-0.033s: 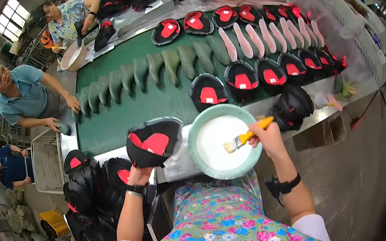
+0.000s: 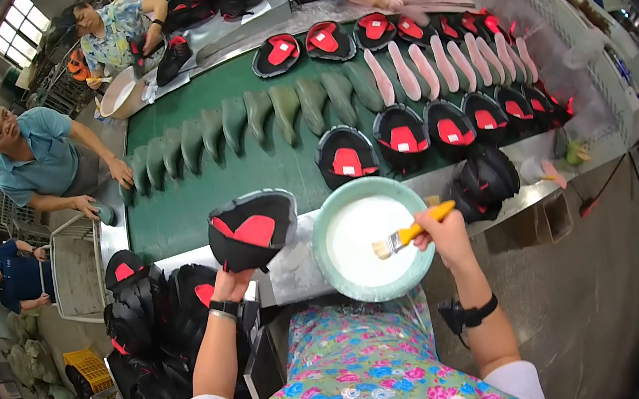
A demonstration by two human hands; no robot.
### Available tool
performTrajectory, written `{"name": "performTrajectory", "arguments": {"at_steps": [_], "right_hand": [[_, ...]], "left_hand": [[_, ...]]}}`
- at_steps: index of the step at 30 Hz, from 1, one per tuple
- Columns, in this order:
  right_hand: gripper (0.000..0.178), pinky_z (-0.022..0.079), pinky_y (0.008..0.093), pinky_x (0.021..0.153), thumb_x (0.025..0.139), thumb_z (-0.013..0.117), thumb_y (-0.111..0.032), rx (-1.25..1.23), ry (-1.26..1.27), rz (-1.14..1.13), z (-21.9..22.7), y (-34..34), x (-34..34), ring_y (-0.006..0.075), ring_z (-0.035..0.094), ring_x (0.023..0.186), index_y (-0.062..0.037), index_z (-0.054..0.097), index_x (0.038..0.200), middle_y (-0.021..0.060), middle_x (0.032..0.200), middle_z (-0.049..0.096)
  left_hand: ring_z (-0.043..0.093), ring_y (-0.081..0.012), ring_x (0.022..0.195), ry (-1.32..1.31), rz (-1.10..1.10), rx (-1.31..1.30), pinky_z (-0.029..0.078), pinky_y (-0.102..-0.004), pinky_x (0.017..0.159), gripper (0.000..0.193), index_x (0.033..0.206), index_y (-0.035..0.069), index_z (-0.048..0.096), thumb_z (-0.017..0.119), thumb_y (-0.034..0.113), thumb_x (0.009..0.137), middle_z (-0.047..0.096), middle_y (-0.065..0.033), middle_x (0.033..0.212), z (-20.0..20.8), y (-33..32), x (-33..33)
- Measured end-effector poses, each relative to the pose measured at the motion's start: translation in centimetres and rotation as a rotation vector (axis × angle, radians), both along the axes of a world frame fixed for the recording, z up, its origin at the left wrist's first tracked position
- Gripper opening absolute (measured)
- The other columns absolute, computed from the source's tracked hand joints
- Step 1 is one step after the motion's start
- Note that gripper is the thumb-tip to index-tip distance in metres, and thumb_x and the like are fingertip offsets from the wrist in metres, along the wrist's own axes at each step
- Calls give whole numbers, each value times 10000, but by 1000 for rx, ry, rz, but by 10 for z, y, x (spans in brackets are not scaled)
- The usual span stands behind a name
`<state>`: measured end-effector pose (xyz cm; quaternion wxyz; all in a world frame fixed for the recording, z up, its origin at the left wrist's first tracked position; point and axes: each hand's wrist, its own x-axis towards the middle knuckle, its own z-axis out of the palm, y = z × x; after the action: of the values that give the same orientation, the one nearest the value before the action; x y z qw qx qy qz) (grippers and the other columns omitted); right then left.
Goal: The recorder uses a brush to apply a white liquid adhesive to the inner edges and base of shoe uppers at a factory conveyor belt.
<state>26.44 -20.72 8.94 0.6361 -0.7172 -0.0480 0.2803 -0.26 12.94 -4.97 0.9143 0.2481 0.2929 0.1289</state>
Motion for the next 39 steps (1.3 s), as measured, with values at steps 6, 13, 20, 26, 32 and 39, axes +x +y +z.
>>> {"name": "performTrajectory", "arguments": {"at_steps": [6,13,20,26,32,39], "right_hand": [[186,462,235,439,883,609,-89,-96,95,-54,-22,9,-21,143,578,476,52,597,762,115,625,615],[157,469,236,436,885,607,-83,-219,189,-77,-44,30,-28,147,593,505,43,597,792,135,709,633],[220,485,253,512,917,579,-150,-126,70,86,-44,86,-23,150,593,565,5,572,761,116,749,628],[310,508,288,640,964,510,-285,-237,29,441,-57,146,-44,137,628,721,-1,636,960,75,865,666],[292,474,377,754,906,547,-270,-63,-262,859,-87,226,-113,232,598,807,5,611,978,151,861,641],[187,471,442,598,779,626,-260,148,-636,935,-67,286,-178,337,597,663,-76,606,748,126,687,594]], "left_hand": [[570,-203,1125,15,207,140,474,-372,951,375,1309,105,476,491,257,966,581,-53,1254,-152,45,115],[480,-278,1214,115,304,-130,438,-464,990,621,1423,184,307,345,-112,878,411,-76,1406,-199,14,176],[592,-345,1050,695,-258,1071,476,-382,896,501,1331,91,491,574,47,839,509,-194,1322,-93,31,-7],[496,-318,1126,1086,-734,1923,301,-490,1072,336,1063,77,631,669,237,771,587,-121,1080,-30,40,-169],[569,-342,926,880,-658,1906,420,-483,836,316,1064,68,650,678,151,761,647,-150,970,4,54,-159],[535,-361,881,806,-383,2049,411,-485,787,181,969,42,622,644,132,814,608,-146,897,26,74,-168]]}}
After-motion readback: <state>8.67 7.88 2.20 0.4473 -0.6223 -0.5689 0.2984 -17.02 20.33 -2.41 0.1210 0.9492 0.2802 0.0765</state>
